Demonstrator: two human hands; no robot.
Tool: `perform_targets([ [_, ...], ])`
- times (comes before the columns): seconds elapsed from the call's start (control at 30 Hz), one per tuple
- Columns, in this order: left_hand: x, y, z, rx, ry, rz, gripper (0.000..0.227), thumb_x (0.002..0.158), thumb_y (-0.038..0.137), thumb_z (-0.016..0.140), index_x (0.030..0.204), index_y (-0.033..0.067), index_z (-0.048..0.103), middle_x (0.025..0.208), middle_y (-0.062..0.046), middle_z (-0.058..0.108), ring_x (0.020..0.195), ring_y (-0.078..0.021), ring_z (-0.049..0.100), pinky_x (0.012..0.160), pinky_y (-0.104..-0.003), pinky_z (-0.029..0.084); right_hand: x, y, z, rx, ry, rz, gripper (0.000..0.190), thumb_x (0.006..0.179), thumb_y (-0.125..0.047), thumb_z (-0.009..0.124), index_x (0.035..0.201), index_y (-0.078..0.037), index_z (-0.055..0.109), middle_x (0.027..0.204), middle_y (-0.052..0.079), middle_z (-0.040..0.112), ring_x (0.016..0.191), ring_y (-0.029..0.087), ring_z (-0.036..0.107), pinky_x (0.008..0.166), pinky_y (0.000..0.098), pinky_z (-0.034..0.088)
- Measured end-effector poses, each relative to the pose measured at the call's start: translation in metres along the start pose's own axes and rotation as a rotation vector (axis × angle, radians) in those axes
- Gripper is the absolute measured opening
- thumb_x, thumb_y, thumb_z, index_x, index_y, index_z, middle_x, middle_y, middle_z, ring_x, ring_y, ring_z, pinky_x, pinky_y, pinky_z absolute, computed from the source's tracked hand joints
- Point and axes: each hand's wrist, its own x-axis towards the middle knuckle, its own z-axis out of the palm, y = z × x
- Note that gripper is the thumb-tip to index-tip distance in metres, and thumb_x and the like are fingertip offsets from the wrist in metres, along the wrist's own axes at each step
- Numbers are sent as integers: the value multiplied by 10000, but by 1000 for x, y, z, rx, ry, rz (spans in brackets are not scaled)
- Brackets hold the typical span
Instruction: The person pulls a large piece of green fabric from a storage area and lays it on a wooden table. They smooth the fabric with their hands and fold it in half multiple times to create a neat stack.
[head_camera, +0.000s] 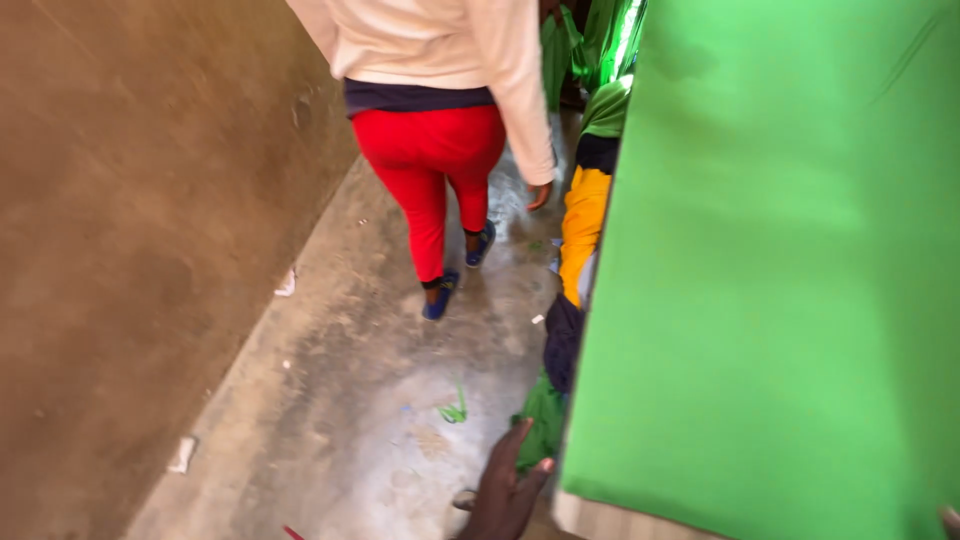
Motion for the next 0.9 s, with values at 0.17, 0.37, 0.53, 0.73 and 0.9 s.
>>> perform_targets([
  [0.17,28,12,-90,-240,-27,-353,582,896,383,697,1431,183,581,1455,-37,653,1391,-189,554,1003,-340,547,-44,-206,60,206,-191,127,487,927,-198,706,1393,-66,654,1474,96,620,1270,205,599,1066,374,461],
  [0.37,54,42,-186,-139,11,-345,446,864,379,723,1246,147,720,1146,-39,800,1126,-113,722,877,-282,556,-64,-318,147,484,-422,180,503,892,-241,664,1375,-99,648,1396,111,677,1276,173,621,1004,352,530],
  [0.53,61,52,-214,-221,62,-484,445,866,373,700,1234,123,726,1105,-30,787,1110,-120,702,908,-316,546,-74,-321,209,679,-432,297,429,904,-226,682,1311,-91,670,1397,99,670,1186,206,653,938,369,591],
  [0.73,85,41,-219,-246,13,-504,502,844,421,702,1235,106,715,1098,-22,739,991,-126,666,794,-327,527,-83,-308,240,767,-463,376,492,908,-276,685,1351,-62,662,1319,105,689,1211,246,656,892,377,586],
  [0.9,105,21,-230,-3,-26,-294,564,796,504,748,1208,120,723,1244,-38,746,1185,-155,690,997,-326,518,-62,-298,243,732,-439,379,513,916,-342,673,1355,-76,656,1330,98,675,1196,221,638,903,362,579],
])
